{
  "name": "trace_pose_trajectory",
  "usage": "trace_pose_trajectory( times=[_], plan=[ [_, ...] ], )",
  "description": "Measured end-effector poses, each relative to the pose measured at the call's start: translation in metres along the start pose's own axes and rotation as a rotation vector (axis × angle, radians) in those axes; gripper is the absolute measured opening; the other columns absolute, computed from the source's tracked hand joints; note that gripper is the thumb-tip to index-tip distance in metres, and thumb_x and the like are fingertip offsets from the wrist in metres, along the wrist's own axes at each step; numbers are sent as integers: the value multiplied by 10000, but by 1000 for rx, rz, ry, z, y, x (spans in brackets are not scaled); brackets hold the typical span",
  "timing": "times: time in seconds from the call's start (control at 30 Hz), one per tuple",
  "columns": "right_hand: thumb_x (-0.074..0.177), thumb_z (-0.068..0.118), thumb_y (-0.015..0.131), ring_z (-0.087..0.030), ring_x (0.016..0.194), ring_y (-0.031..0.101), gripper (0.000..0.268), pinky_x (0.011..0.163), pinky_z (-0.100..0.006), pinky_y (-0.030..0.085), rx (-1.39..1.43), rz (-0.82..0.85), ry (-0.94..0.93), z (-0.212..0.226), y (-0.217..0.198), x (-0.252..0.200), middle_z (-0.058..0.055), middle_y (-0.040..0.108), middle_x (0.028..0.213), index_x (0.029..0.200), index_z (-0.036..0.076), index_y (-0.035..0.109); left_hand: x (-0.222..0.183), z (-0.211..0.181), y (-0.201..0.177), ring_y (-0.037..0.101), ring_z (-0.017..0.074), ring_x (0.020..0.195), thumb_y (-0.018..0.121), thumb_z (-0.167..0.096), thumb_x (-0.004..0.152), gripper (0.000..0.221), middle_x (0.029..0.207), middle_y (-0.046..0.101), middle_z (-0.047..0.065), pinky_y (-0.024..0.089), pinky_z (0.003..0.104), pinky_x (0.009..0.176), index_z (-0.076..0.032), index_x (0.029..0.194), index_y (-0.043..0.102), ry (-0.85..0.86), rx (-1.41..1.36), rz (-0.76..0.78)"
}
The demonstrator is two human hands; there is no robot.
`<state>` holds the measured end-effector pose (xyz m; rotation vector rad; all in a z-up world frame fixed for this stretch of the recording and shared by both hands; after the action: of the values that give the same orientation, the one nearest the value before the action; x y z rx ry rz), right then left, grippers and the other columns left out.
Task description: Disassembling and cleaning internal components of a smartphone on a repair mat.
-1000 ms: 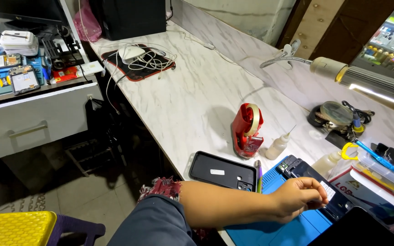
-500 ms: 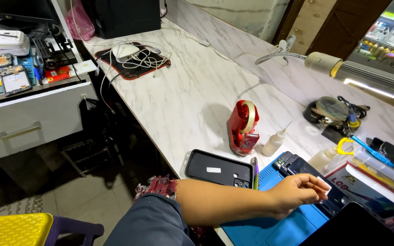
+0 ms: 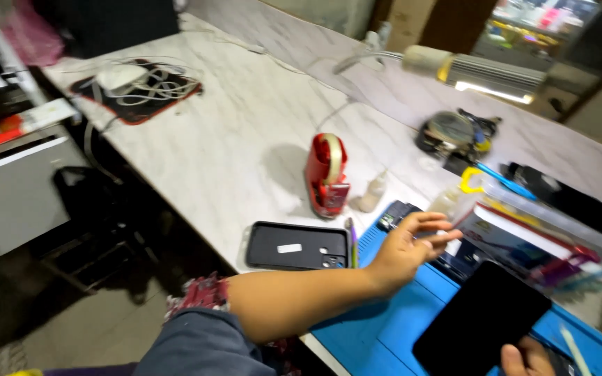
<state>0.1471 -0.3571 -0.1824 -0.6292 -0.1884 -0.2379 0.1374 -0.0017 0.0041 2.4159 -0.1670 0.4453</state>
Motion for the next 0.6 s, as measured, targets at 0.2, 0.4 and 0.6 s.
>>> trace_pose_trajectory(
  times=[0.2,0.4,0.6],
  plan=[
    [1023,239,510,-168,1030,622,298,937,-306,436,200,43,16,213,-30,-88,-66,701,1037,1160,45,691,-17,-41,22,533,355,1403,328,66,1009,489,1498,454,228,443,427,1186,-86,1470,381,45,33,81],
    [990,264,542,-183,983,676,310,892,-333,497,225,67,84,225,-32,-100,-60,742,1012,1147,55,708,-25,-59,36,491,427,1432,249,159,909,707,1563,396,255,429,466,1197,-128,1555,231,134,77,158],
    [985,264,553,-167,790,645,246,736,-311,511,152,104,-125,230,-34,-102,-34,693,836,1049,76,698,-31,-62,41,407,471,1485,258,191,909,786,1663,247,236,403,530,1202,-191,1593,194,192,110,221]
  ],
)
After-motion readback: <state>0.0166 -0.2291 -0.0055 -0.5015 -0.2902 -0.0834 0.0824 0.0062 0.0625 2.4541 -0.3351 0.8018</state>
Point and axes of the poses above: each hand's wrist, its own x-axis towards the middle knuckle, its own y-axis out of the palm, z = x × y, the point moved 9 cm from there along x, towards the middle knuckle
